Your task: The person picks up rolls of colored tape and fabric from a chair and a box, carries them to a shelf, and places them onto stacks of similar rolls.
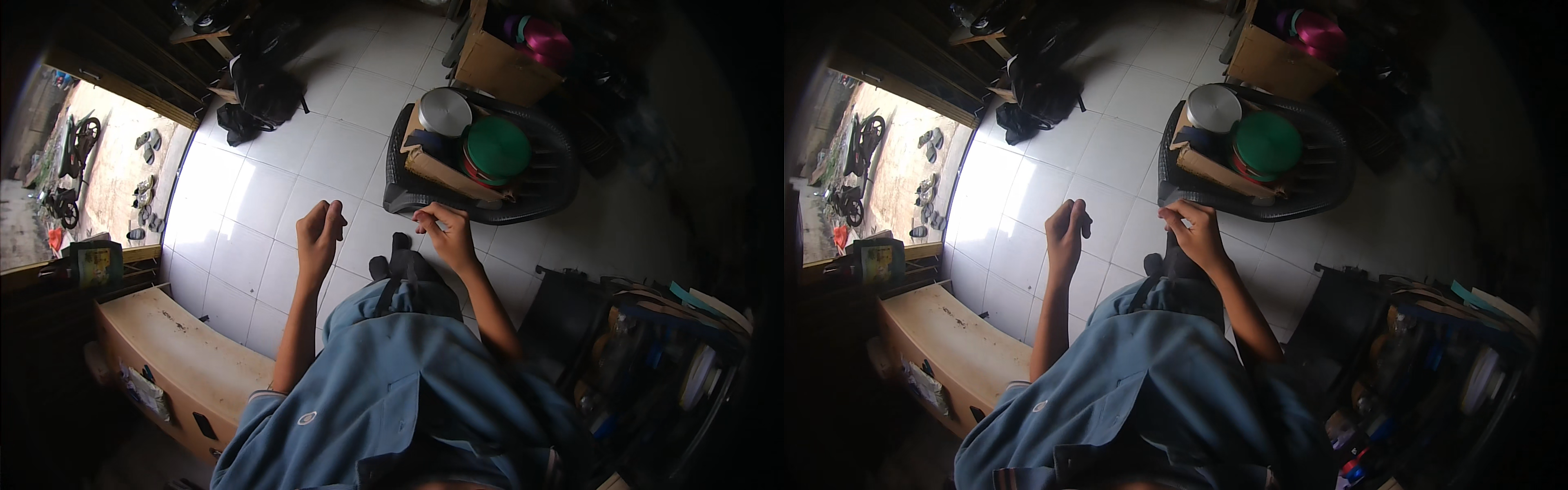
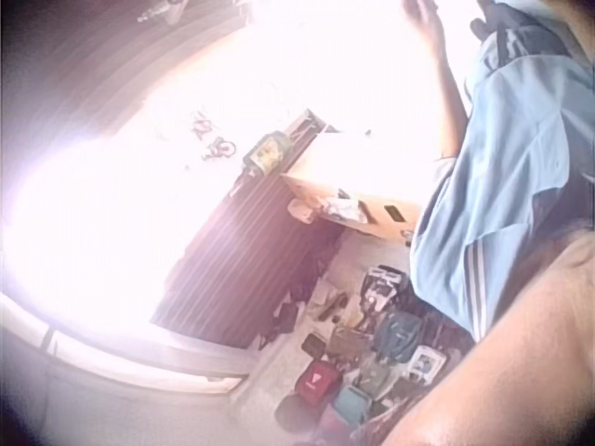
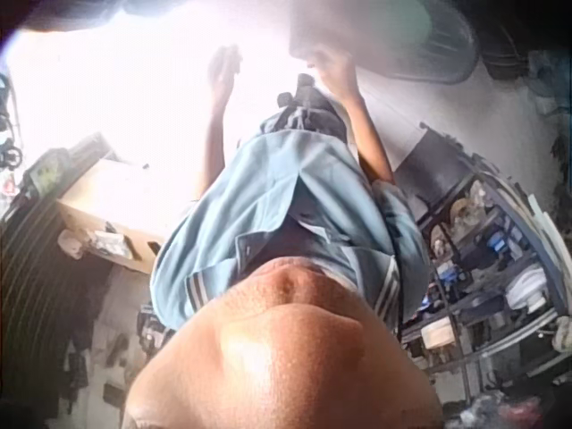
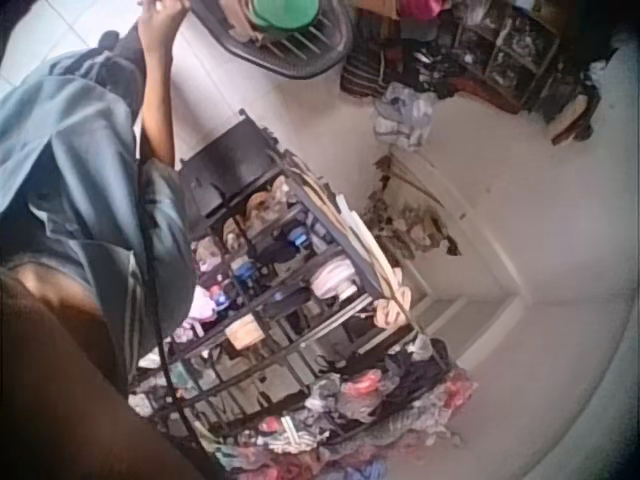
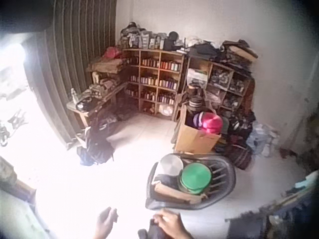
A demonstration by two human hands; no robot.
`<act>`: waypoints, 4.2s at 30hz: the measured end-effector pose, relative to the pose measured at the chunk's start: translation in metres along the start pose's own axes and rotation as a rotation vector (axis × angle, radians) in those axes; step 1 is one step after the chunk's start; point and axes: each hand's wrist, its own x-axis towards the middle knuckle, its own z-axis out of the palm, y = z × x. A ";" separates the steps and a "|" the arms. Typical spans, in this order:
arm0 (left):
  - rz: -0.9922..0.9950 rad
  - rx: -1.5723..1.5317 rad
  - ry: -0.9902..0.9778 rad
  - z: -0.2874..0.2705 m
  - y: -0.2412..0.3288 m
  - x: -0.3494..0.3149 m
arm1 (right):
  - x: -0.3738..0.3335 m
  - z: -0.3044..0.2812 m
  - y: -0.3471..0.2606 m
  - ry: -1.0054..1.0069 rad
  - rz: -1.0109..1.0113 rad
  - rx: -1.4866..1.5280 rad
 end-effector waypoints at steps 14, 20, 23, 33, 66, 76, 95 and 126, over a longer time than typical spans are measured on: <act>-0.001 -0.099 -0.087 -0.017 0.012 0.129 | 0.145 0.018 0.047 -0.048 0.020 0.057; -0.032 -0.162 -0.069 -0.015 0.015 0.191 | 0.221 0.029 0.059 -0.105 -0.027 0.033; -0.037 -0.183 -0.100 -0.024 0.005 0.225 | 0.249 0.040 0.058 -0.098 -0.020 0.029; -0.052 -0.222 -0.290 -0.079 0.007 0.388 | 0.361 0.086 0.075 -0.001 0.184 0.049; -0.013 -0.197 -0.696 0.160 0.091 0.826 | 0.700 -0.110 0.191 0.537 0.170 0.091; -0.060 -0.207 -0.894 0.232 0.092 0.967 | 0.783 -0.164 0.226 0.694 0.346 0.087; 0.225 -0.039 -1.189 0.444 0.158 1.185 | 0.939 -0.268 0.295 1.005 0.398 0.174; 1.011 0.379 -1.368 0.727 0.194 1.282 | 1.026 -0.360 0.338 1.520 0.542 0.052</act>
